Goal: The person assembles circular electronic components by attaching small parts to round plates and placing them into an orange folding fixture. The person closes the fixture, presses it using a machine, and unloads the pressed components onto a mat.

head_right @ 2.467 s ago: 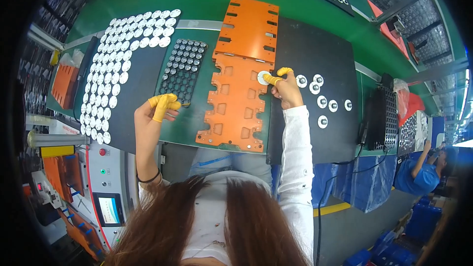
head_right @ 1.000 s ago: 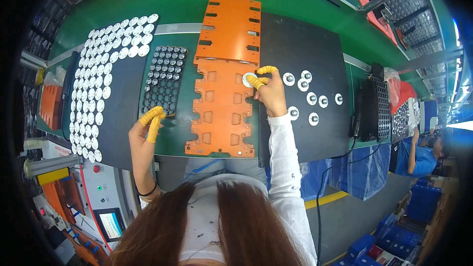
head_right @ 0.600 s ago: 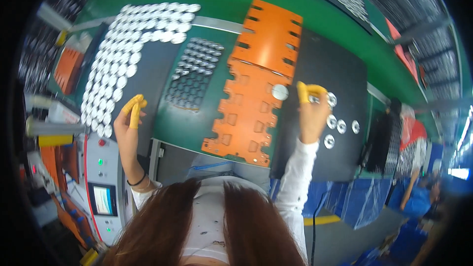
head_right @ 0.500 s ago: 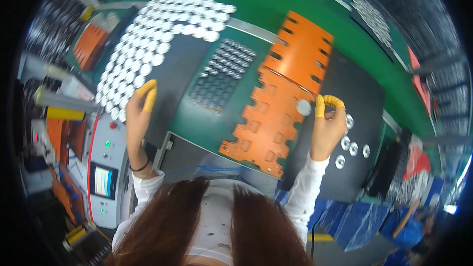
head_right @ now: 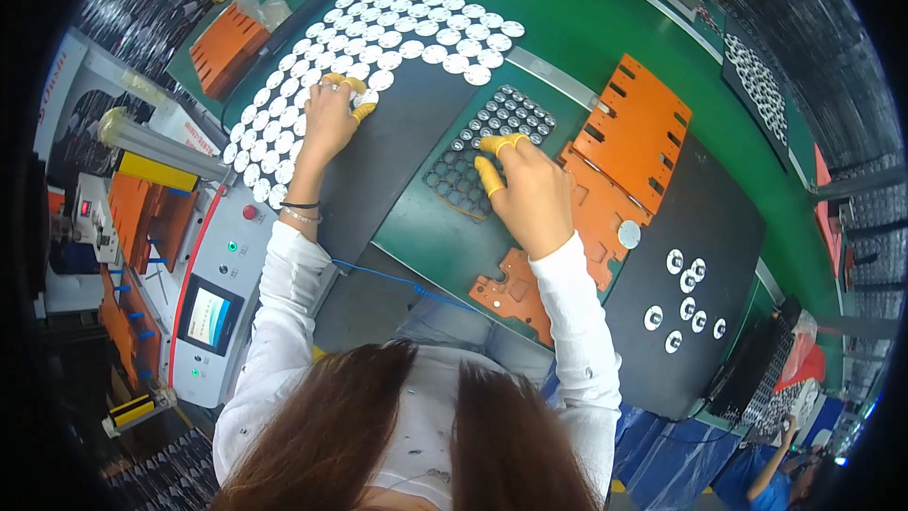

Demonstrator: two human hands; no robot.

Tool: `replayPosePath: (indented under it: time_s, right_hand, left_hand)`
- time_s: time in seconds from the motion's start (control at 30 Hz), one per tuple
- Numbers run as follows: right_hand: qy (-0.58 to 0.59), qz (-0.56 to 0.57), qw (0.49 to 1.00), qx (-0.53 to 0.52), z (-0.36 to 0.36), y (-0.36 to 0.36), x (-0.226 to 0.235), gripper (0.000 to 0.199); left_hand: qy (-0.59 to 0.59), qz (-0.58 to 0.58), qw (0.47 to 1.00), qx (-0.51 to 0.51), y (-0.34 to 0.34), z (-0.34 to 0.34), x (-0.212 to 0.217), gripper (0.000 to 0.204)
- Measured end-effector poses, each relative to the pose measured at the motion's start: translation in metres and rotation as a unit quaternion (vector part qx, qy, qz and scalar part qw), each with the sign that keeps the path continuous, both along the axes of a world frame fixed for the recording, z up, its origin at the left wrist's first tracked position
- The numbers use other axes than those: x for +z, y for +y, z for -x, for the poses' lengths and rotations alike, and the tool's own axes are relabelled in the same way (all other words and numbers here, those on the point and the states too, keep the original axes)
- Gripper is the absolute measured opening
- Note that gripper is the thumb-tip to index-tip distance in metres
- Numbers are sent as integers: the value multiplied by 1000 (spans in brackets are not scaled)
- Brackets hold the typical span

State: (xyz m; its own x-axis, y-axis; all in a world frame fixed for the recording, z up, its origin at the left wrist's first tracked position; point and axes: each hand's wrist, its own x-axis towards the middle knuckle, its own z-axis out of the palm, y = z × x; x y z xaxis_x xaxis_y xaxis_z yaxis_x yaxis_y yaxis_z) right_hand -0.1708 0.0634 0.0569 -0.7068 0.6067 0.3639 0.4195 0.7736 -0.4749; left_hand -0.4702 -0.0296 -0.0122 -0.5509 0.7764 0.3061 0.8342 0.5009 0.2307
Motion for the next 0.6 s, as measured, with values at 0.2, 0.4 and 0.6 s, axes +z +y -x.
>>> replayPosePath:
  time_s: [0.2,0.4,0.6]
  right_hand:
    - [-63,-23,998,-3,15,17,-27,20]
    - [-92,-127,980,121,44,37,-52,25]
    - [-69,-78,982,159,42,48,-34,23]
  left_hand:
    - [40,-44,998,6,3,9,-6,33]
    - [-219,-110,968,-62,-12,-54,40,26]
    - [-601,-269,738,-148,-46,-110,60,38]
